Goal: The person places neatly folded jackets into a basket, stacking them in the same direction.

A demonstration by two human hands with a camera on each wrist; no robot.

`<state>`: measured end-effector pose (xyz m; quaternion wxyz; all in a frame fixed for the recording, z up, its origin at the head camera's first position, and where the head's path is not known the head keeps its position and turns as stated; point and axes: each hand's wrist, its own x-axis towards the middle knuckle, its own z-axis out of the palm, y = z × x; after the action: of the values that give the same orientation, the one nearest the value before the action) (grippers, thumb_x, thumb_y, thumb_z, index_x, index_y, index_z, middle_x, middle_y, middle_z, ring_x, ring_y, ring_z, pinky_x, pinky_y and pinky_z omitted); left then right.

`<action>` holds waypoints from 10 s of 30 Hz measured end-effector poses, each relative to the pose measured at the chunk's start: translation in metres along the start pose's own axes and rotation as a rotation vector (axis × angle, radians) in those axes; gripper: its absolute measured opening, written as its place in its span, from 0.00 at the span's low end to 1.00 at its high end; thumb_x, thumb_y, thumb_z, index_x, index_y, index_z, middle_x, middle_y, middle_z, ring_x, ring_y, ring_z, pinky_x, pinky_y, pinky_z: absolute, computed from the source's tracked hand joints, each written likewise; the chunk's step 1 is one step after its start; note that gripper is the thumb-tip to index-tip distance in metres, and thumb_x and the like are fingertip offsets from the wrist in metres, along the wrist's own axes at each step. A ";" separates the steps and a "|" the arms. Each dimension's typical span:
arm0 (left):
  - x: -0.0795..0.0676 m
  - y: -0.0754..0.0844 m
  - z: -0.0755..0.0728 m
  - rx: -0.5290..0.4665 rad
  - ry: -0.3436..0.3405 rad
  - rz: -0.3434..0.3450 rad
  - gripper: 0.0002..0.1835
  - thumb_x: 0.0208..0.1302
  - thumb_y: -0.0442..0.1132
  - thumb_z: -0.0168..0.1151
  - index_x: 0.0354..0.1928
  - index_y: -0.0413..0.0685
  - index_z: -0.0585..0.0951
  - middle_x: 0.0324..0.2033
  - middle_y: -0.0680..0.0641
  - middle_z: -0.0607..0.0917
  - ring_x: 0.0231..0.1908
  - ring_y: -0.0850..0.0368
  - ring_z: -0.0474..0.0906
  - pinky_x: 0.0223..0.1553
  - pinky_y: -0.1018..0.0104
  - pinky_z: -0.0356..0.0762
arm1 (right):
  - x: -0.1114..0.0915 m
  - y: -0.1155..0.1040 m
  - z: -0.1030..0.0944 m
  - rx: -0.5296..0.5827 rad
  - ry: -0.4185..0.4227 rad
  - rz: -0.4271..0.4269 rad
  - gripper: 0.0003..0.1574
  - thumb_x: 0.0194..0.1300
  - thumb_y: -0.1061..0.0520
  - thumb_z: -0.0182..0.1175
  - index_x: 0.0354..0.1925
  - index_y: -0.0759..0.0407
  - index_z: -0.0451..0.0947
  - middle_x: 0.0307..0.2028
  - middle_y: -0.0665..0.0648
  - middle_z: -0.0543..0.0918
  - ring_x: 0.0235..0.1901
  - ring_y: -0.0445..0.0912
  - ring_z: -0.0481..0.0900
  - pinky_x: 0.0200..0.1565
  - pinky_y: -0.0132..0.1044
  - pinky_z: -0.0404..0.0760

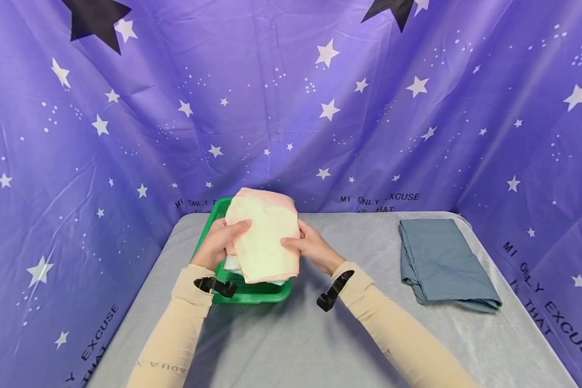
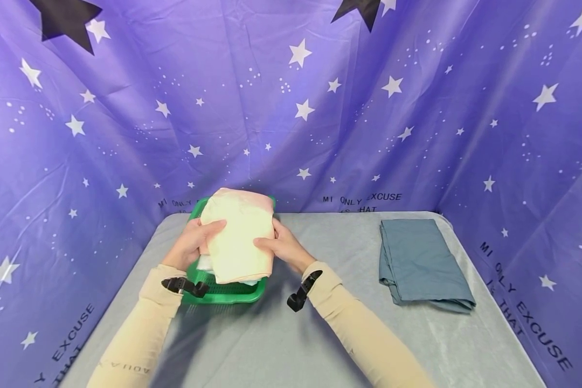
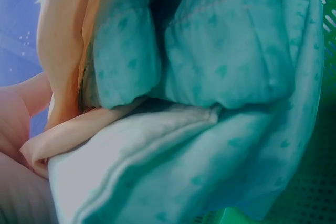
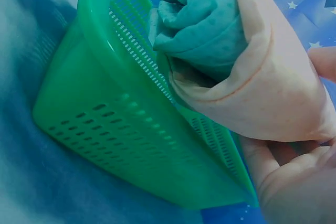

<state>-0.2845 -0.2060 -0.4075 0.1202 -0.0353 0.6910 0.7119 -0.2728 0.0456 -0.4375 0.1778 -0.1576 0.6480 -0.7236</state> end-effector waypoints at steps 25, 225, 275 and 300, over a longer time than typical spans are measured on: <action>0.023 -0.017 -0.014 -0.045 0.101 -0.093 0.13 0.60 0.42 0.67 0.41 0.43 0.78 0.19 0.51 0.86 0.17 0.59 0.83 0.19 0.66 0.81 | 0.018 0.015 0.011 0.093 -0.053 0.078 0.45 0.67 0.59 0.58 0.73 0.39 0.48 0.55 0.62 0.76 0.42 0.48 0.84 0.41 0.46 0.85; 0.025 -0.133 0.379 0.014 -0.026 -0.098 0.26 0.56 0.43 0.70 0.57 0.54 0.74 0.49 0.48 0.79 0.42 0.54 0.79 0.45 0.54 0.78 | -0.255 0.050 -0.267 -0.668 1.013 0.368 0.44 0.68 0.42 0.51 0.71 0.66 0.54 0.67 0.76 0.60 0.62 0.69 0.62 0.54 0.55 0.68; 0.067 -0.161 0.377 -0.227 -0.304 -0.096 0.18 0.64 0.42 0.63 0.54 0.47 0.77 0.46 0.49 0.83 0.49 0.52 0.81 0.54 0.54 0.79 | -0.231 0.061 -0.280 -0.541 0.747 0.418 0.57 0.67 0.30 0.46 0.73 0.71 0.43 0.64 0.78 0.60 0.54 0.64 0.69 0.35 0.31 0.73; 0.068 -0.162 0.370 -0.300 -0.286 -0.109 0.24 0.60 0.32 0.65 0.58 0.51 0.74 0.50 0.49 0.81 0.51 0.52 0.79 0.55 0.52 0.77 | -0.224 0.061 -0.265 -0.467 0.833 0.353 0.56 0.69 0.37 0.49 0.75 0.66 0.35 0.73 0.75 0.43 0.71 0.70 0.46 0.68 0.65 0.52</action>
<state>-0.2715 0.1725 -0.5648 0.2487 0.0115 0.5500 0.7972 -0.1928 0.3770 -0.5267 -0.0160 0.2207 0.8253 -0.5196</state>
